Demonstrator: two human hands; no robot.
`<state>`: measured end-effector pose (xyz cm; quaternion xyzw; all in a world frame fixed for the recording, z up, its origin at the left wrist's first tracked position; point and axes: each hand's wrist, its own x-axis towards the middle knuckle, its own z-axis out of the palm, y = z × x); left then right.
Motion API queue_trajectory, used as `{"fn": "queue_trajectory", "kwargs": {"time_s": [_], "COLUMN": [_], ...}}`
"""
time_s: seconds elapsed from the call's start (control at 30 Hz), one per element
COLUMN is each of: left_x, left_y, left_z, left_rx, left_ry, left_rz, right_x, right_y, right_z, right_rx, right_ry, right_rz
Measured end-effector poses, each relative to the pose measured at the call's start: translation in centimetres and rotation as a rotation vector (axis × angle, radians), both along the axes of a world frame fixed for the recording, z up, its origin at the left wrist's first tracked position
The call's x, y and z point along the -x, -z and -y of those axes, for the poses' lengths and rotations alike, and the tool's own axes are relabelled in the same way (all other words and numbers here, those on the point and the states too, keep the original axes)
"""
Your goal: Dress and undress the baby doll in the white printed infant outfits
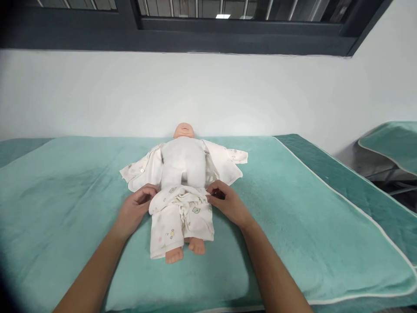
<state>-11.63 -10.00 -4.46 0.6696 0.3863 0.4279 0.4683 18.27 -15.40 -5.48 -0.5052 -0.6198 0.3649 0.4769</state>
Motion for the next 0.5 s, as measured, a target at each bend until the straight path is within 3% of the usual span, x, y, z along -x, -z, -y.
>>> {"fn": "queue_trajectory", "kwargs": {"time_s": [0.2, 0.33, 0.5], "left_x": [-0.09, -0.06, -0.14], "left_y": [-0.19, 0.05, 0.42], "left_z": [0.43, 0.6, 0.45], "left_rx": [-0.043, 0.016, 0.039], "left_ry": [-0.048, -0.103, -0.068], "left_rz": [0.063, 0.031, -0.02], "right_x": [0.44, 0.51, 0.22], "right_y": [-0.03, -0.13, -0.43], "right_z": [0.54, 0.54, 0.41], "right_rx": [-0.252, -0.158, -0.044], "right_ry": [0.13, 0.146, 0.024], "right_rz": [0.112, 0.151, 0.155]}}
